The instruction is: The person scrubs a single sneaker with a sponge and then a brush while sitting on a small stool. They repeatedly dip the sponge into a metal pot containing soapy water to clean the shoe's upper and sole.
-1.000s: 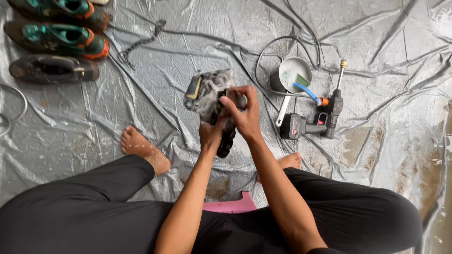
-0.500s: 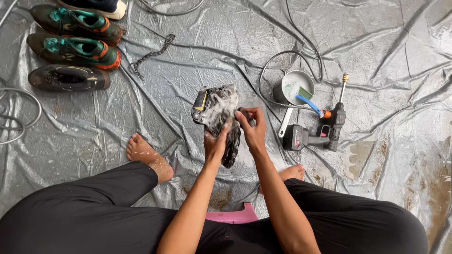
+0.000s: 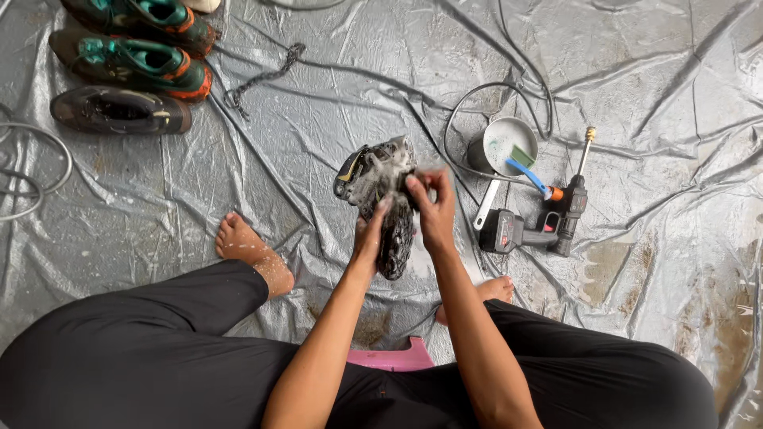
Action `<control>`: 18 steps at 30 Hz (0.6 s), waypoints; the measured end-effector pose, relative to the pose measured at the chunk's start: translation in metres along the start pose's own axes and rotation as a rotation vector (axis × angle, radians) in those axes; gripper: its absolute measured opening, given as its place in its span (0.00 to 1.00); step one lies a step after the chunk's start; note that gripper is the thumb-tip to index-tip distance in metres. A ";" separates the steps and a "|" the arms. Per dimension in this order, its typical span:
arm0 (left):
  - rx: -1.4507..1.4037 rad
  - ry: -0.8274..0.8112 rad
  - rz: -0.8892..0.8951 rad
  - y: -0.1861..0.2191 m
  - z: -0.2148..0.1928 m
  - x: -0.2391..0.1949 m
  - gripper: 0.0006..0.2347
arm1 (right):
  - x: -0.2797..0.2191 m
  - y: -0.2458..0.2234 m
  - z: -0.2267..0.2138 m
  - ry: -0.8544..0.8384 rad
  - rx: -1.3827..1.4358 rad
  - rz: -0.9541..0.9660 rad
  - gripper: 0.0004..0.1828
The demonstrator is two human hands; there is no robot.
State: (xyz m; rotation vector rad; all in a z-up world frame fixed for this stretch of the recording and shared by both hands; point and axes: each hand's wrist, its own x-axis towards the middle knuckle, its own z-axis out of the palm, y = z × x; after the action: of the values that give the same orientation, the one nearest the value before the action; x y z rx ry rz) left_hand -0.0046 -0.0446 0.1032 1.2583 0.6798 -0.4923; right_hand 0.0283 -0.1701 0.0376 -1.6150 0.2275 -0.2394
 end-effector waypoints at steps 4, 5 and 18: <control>-0.047 -0.116 -0.026 -0.020 -0.007 0.032 0.53 | -0.011 0.033 -0.005 0.121 0.060 0.286 0.17; -0.093 -0.124 -0.057 -0.005 -0.001 0.026 0.54 | -0.006 0.025 -0.002 0.101 0.039 0.185 0.18; -0.528 -0.378 -0.123 -0.060 -0.002 0.084 0.41 | -0.001 -0.015 0.003 -0.056 -0.121 -0.088 0.23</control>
State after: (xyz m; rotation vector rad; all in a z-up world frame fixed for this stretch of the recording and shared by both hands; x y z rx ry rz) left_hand 0.0136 -0.0556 0.0023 0.6076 0.5193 -0.5862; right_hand 0.0282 -0.1658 0.0519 -1.7513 0.1304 -0.2517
